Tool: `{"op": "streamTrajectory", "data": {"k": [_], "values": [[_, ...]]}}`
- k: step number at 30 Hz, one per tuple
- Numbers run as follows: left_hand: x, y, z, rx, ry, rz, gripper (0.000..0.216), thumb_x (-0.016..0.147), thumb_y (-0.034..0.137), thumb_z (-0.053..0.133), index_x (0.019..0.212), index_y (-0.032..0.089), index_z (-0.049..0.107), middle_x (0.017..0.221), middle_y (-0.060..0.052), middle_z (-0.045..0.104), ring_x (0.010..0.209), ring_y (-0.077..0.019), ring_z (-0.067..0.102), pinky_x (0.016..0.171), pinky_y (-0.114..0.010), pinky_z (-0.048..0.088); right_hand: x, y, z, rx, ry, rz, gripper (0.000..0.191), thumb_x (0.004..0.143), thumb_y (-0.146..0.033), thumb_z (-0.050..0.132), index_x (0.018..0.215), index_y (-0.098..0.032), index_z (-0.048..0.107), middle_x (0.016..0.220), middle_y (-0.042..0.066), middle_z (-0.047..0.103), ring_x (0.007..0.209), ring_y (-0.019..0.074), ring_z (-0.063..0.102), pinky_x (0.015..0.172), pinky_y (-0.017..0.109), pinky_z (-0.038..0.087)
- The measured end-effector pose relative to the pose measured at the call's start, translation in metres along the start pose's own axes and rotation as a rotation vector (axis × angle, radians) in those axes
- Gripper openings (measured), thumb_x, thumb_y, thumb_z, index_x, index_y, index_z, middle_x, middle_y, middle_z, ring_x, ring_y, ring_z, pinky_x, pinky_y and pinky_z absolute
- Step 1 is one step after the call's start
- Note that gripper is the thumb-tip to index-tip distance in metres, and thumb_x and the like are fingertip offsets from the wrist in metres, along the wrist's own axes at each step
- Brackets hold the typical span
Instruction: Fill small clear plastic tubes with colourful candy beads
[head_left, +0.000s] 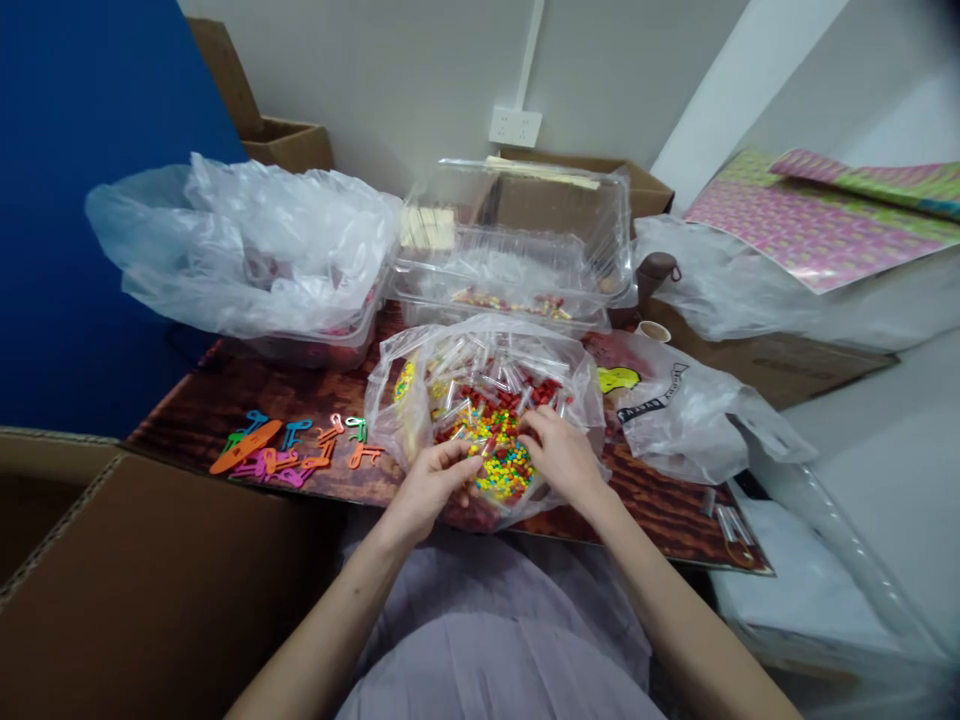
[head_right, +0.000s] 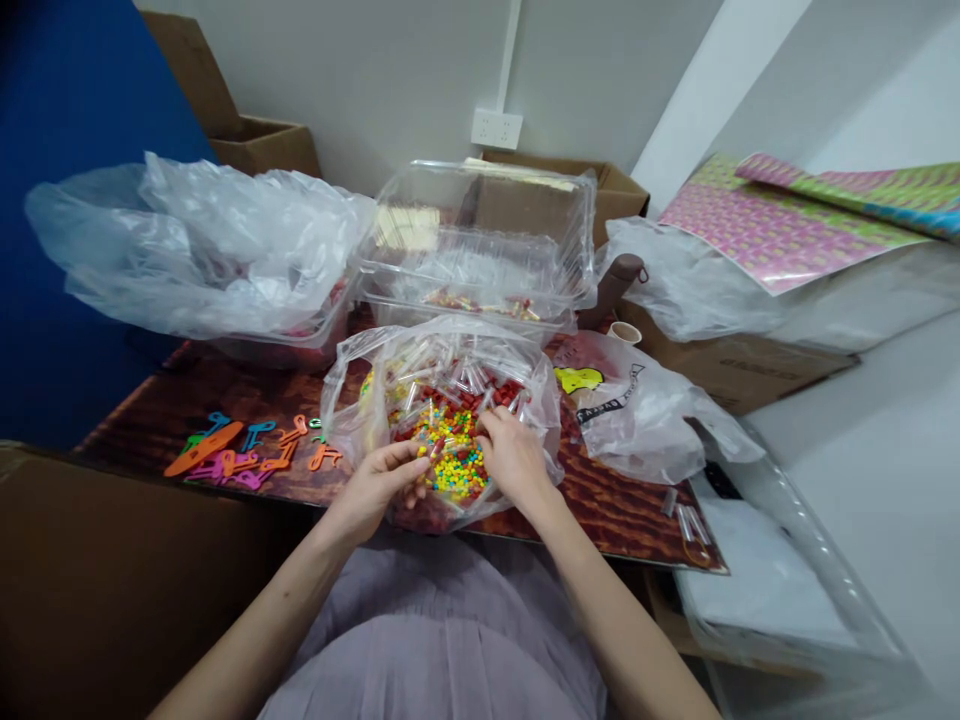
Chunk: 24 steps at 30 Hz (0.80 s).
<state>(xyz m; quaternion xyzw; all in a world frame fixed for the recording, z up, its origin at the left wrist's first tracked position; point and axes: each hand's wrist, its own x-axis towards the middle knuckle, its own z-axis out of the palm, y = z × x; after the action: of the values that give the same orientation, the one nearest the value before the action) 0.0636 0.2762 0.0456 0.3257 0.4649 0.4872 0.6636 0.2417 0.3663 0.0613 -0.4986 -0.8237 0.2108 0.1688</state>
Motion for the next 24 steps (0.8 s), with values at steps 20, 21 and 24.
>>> {"op": "streamTrajectory", "data": {"k": [20,21,24], "values": [[-0.006,0.006,0.005,0.094,-0.119,-0.032,0.036,0.077,0.049,0.060,0.073,0.014,0.055,0.048,0.005,0.046,0.037,-0.0041,0.035,0.037,-0.016,0.024,0.009,-0.039,-0.011,0.975,-0.313,0.090,0.017,0.066,-0.028,0.072,0.068,-0.016,0.059,0.063,-0.003,0.055,0.060,0.0098,0.048,0.058,0.023,0.037],[-0.006,0.006,0.005,0.100,-0.113,-0.010,0.036,0.077,0.049,0.059,0.072,0.014,0.054,0.046,0.005,0.044,0.037,-0.0042,0.034,0.036,-0.016,0.023,0.010,-0.039,-0.011,0.983,-0.328,0.091,0.017,0.066,-0.027,0.072,0.069,-0.016,0.060,0.063,-0.003,0.056,0.060,0.0100,0.048,0.059,0.023,0.037],[-0.006,0.006,0.006,0.106,-0.101,0.027,0.035,0.077,0.048,0.059,0.069,0.014,0.053,0.045,0.006,0.040,0.037,-0.0036,0.030,0.037,-0.017,0.019,0.012,-0.039,-0.008,1.043,-0.371,0.069,0.017,0.066,-0.027,0.073,0.070,-0.016,0.062,0.073,0.000,0.060,0.068,0.0121,0.053,0.065,0.025,0.041]]}}
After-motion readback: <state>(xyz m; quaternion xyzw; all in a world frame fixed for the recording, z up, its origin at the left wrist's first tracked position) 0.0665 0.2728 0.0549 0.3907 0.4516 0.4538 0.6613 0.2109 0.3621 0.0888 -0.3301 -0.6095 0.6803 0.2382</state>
